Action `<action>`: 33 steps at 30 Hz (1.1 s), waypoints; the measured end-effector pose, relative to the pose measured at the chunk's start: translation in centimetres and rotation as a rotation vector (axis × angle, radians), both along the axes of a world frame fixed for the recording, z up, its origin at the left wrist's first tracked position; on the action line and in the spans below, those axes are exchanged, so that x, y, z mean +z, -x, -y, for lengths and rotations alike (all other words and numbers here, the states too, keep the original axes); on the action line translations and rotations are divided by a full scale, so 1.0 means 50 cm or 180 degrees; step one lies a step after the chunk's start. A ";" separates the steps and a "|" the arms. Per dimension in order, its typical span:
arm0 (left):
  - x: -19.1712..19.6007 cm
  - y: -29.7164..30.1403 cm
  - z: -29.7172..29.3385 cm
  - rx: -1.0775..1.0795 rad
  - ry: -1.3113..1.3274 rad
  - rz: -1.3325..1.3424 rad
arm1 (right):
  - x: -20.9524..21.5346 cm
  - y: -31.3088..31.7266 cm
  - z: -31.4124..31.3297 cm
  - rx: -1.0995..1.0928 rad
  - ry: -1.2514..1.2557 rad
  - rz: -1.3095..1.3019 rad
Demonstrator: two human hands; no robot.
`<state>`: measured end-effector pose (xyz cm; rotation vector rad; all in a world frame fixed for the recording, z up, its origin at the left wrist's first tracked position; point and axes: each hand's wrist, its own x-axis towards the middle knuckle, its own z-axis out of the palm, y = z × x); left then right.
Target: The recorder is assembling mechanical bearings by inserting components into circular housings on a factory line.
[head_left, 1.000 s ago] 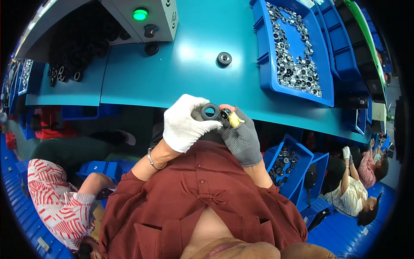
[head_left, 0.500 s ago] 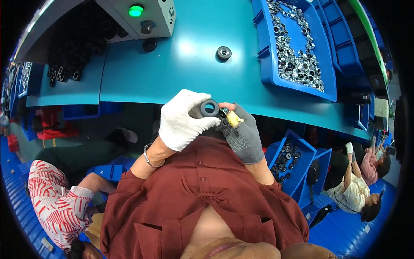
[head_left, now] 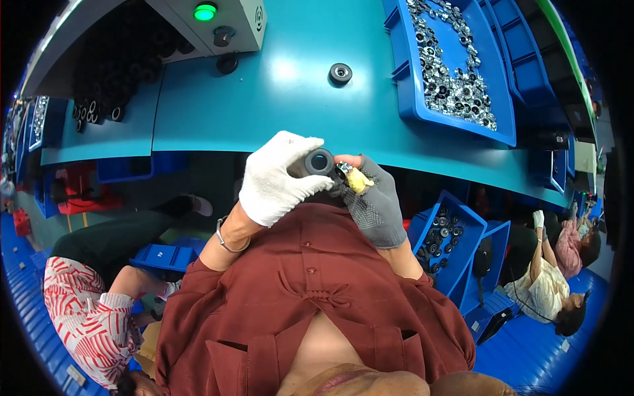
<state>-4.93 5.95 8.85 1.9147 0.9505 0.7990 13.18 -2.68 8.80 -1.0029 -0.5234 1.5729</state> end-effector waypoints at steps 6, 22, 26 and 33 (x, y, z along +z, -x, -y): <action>0.001 -0.001 0.007 0.0026 0.0077 0.0097 | -0.005 0.001 0.006 -0.0022 -0.0119 -0.0154; -0.074 -0.026 0.026 -0.0610 0.3611 0.3431 | 0.026 -0.006 -0.025 -0.0346 -0.0730 -0.0205; -0.082 -0.024 0.014 -0.0864 0.4059 0.4058 | 0.008 -0.037 -0.023 -0.0603 -0.0909 -0.0106; -0.094 -0.026 0.008 -0.0918 0.3994 0.4109 | -0.018 -0.047 -0.018 -0.0564 -0.0612 -0.0001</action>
